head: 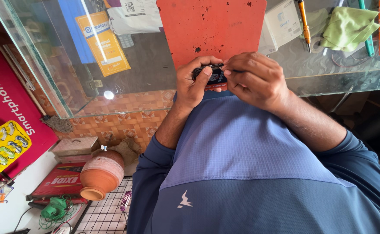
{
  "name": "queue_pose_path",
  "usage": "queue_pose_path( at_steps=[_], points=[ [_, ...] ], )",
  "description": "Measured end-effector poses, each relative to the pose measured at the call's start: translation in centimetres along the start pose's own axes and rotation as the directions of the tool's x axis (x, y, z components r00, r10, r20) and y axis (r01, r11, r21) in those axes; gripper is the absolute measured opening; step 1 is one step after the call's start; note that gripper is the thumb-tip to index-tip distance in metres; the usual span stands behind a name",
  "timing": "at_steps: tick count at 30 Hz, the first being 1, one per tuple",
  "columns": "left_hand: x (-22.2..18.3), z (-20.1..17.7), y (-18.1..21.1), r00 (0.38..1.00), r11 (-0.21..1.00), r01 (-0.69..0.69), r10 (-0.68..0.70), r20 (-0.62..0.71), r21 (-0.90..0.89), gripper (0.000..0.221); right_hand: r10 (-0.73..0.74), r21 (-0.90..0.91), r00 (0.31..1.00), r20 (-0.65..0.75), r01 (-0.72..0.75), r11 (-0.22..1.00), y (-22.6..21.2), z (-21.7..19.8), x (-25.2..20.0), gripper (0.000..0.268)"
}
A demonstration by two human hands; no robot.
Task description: The person cleans the back of a disassembled smartphone with a cloth, then retrieves a new battery from a shelf and places it into the phone's chassis. They handle the battery and phone casing, aligning the components on a workbench.
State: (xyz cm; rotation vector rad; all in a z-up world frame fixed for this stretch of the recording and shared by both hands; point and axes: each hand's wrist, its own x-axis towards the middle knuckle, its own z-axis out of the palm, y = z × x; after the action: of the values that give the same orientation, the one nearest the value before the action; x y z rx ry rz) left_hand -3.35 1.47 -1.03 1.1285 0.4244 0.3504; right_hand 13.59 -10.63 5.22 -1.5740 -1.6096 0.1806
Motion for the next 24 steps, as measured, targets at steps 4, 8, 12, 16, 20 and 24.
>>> queue_pose_path(
  at_steps=[4, 8, 12, 16, 20, 24],
  points=[
    [0.0, 0.0, -0.1, 1.000, 1.000, 0.005, -0.005, 0.008, -0.012, 0.030, 0.076, 0.048, 0.997, 0.027, -0.078, 0.996, -0.2, -0.4, 0.4, 0.023],
    [-0.1, -0.1, -0.2, 1.000, 1.000, -0.002, 0.002, 0.019, -0.027, 0.032, 0.056, -0.001, 0.998, 0.035, -0.056, 0.998, -0.4, -0.2, 0.8, 0.021],
    [0.0, -0.2, -0.2, 1.000, 1.000, -0.011, 0.012, 0.017, -0.021, 0.032, 0.016, -0.022, 1.000, -0.023, -0.016, 1.000, -0.4, 0.5, 0.5, 0.023],
    [-0.1, -0.1, -0.2, 1.000, 1.000, -0.004, 0.004, 0.008, -0.015, 0.032, -0.027, -0.032, 0.996, -0.083, 0.024, 0.999, -0.1, 1.2, 0.2, 0.024],
    [-0.1, -0.1, -0.2, 1.000, 1.000, -0.005, 0.005, 0.002, -0.023, 0.033, -0.028, -0.025, 0.996, -0.086, 0.026, 0.999, -0.1, 1.2, 0.2, 0.025],
    [-0.1, -0.1, -0.3, 1.000, 0.999, -0.029, 0.029, 0.004, -0.021, 0.034, 0.030, 0.030, 0.997, -0.066, -0.028, 0.999, 0.0, 1.2, 0.0, 0.024]
  ],
)
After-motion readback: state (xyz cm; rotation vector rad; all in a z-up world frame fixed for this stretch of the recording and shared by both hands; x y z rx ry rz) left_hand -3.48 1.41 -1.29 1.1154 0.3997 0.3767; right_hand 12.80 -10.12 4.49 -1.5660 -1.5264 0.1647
